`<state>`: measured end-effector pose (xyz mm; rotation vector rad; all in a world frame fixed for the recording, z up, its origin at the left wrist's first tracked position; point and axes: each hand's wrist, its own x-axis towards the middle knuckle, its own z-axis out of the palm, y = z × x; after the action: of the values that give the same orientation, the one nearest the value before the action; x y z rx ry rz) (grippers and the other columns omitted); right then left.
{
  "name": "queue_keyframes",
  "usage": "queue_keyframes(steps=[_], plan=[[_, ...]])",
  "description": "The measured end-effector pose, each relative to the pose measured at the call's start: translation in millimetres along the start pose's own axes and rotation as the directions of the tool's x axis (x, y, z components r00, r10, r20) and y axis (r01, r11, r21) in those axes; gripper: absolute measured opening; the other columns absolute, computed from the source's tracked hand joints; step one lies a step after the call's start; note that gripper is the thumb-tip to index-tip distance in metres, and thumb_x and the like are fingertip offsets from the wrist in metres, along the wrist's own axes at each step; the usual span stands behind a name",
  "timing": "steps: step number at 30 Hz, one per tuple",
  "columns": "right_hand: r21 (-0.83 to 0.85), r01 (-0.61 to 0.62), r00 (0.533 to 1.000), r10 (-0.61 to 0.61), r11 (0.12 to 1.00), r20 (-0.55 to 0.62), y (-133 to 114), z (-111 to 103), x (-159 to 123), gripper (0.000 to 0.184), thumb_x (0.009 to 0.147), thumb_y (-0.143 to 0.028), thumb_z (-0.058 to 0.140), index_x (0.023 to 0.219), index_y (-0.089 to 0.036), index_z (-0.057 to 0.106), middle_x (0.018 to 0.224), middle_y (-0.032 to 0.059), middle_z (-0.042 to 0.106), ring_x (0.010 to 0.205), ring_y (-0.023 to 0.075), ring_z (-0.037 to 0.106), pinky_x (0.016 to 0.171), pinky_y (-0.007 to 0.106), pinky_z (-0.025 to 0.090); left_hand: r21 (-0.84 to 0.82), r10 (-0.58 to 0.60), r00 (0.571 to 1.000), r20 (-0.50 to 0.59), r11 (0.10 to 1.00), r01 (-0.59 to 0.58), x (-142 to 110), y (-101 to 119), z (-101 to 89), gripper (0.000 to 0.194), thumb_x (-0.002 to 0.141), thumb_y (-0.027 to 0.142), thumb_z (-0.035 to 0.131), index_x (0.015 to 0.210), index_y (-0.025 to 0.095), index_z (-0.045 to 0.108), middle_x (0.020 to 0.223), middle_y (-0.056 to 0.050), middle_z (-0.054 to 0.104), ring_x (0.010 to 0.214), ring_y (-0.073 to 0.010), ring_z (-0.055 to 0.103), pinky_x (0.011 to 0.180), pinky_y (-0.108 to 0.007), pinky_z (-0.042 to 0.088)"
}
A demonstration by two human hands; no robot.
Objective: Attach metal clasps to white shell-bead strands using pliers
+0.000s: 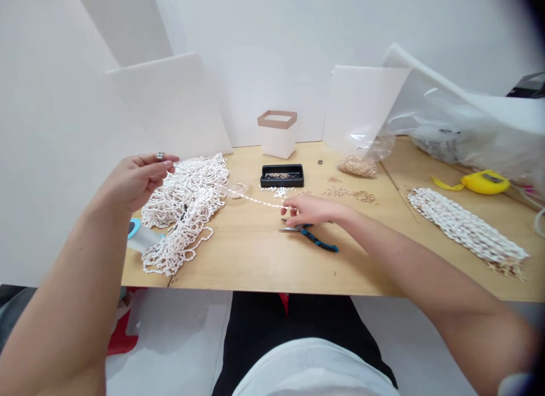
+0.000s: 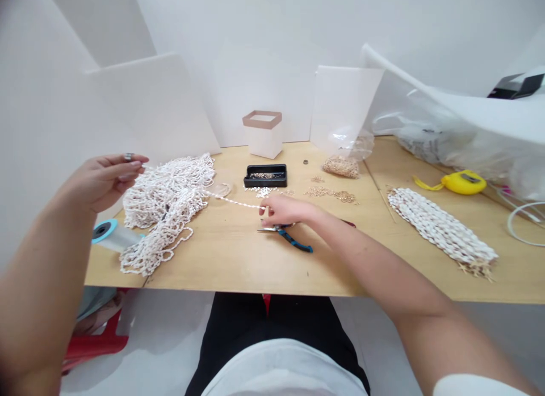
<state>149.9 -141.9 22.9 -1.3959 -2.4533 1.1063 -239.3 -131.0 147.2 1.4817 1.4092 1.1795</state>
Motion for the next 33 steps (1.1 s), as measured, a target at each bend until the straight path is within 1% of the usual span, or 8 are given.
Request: queue_keyframes(steps=[3, 8, 13, 20, 23, 25, 30, 33], plan=[[-0.212, -0.111, 0.993, 0.098, 0.971, -0.070, -4, 17, -9, 0.040, 0.072, -0.035, 0.081, 0.104, -0.016, 0.067, 0.101, 0.0136, 0.070, 0.087, 0.0270, 0.065, 0.068, 0.030, 0.042, 0.091, -0.025, 1.000, 0.003, 0.996, 0.025, -4, -11, 7.7, 0.023, 0.084, 0.017, 0.072, 0.104, 0.006, 0.072, 0.084, -0.003, 0.065, 0.074, -0.0070, 0.048, 0.063, -0.020, 0.027], [-0.424, -0.230, 0.973, 0.204, 0.876, -0.108, -15, 23, -35, 0.015, 0.084, -0.024, 0.064, 0.096, -0.014, 0.068, 0.095, 0.0165, 0.071, 0.084, 0.0283, 0.068, 0.066, 0.032, 0.042, 0.121, -0.071, 0.997, 0.036, 0.990, 0.066, -10, -26, 15.4, 0.038, 0.072, 0.033, 0.083, 0.101, 0.011, 0.074, 0.083, -0.002, 0.068, 0.077, -0.0110, 0.051, 0.065, -0.024, 0.030], [-0.505, -0.301, 0.950, 0.299, 0.809, -0.087, -3, 13, -61, 0.010, 0.080, -0.019, 0.064, 0.086, -0.014, 0.069, 0.083, 0.0158, 0.071, 0.074, 0.0278, 0.069, 0.059, 0.031, 0.039, 0.179, -0.123, 0.974, 0.191, 0.980, 0.089, -12, -45, 32.9, 0.045, 0.064, 0.049, 0.087, 0.096, 0.018, 0.078, 0.085, -0.005, 0.075, 0.077, -0.0160, 0.059, 0.066, -0.027, 0.038], [-0.526, -0.335, 0.940, 0.318, 0.782, -0.127, 20, 2, -84, 0.019, 0.078, -0.021, 0.068, 0.097, -0.015, 0.070, 0.096, 0.0153, 0.073, 0.086, 0.0303, 0.071, 0.063, 0.032, 0.042, 0.102, -0.116, 0.933, 0.341, 0.991, 0.086, -21, -87, 86.3, 0.046, 0.070, 0.046, 0.079, 0.104, 0.016, 0.076, 0.089, -0.008, 0.078, 0.089, -0.0240, 0.069, 0.085, -0.036, 0.049], [-0.518, -0.320, 0.947, 0.264, 0.793, -0.181, 14, -10, -73, 0.041, 0.083, -0.031, 0.068, 0.122, -0.018, 0.064, 0.113, 0.0156, 0.072, 0.102, 0.0324, 0.068, 0.071, 0.034, 0.045, 0.046, -0.088, 0.907, 0.412, 0.996, 0.076, -28, -98, 100.9, 0.045, 0.072, 0.038, 0.078, 0.109, 0.014, 0.072, 0.081, -0.005, 0.075, 0.088, -0.0222, 0.070, 0.091, -0.035, 0.048], [-0.494, -0.294, 0.954, 0.218, 0.818, -0.208, 7, -17, -57, 0.041, 0.087, -0.034, 0.064, 0.125, -0.020, 0.062, 0.116, 0.0145, 0.072, 0.104, 0.0320, 0.067, 0.074, 0.035, 0.045, 0.033, -0.075, 0.909, 0.410, 0.997, 0.067, -32, -100, 103.8, 0.048, 0.072, 0.033, 0.077, 0.115, 0.013, 0.068, 0.079, -0.004, 0.073, 0.085, -0.0207, 0.070, 0.088, -0.034, 0.048], [-0.421, -0.202, 0.978, 0.159, 0.884, -0.135, -7, -15, -9, 0.015, 0.080, -0.024, 0.067, 0.092, -0.017, 0.071, 0.092, 0.0141, 0.073, 0.081, 0.0296, 0.069, 0.069, 0.036, 0.046, -0.003, -0.028, 0.909, 0.417, 0.999, 0.032, -42, -94, 97.5, 0.050, 0.075, 0.025, 0.072, 0.123, 0.015, 0.060, 0.078, -0.003, 0.071, 0.082, -0.0182, 0.069, 0.084, -0.032, 0.048], [-0.325, -0.128, 0.988, 0.090, 0.937, -0.129, -23, -5, 15, 0.016, 0.075, -0.020, 0.071, 0.089, -0.012, 0.072, 0.095, 0.0208, 0.073, 0.091, 0.0356, 0.069, 0.077, 0.042, 0.049, -0.033, 0.019, 0.911, 0.412, 0.999, -0.006, -48, -90, 93.5, 0.045, 0.077, 0.023, 0.071, 0.121, 0.017, 0.060, 0.077, -0.002, 0.069, 0.080, -0.0175, 0.069, 0.082, -0.031, 0.049]])
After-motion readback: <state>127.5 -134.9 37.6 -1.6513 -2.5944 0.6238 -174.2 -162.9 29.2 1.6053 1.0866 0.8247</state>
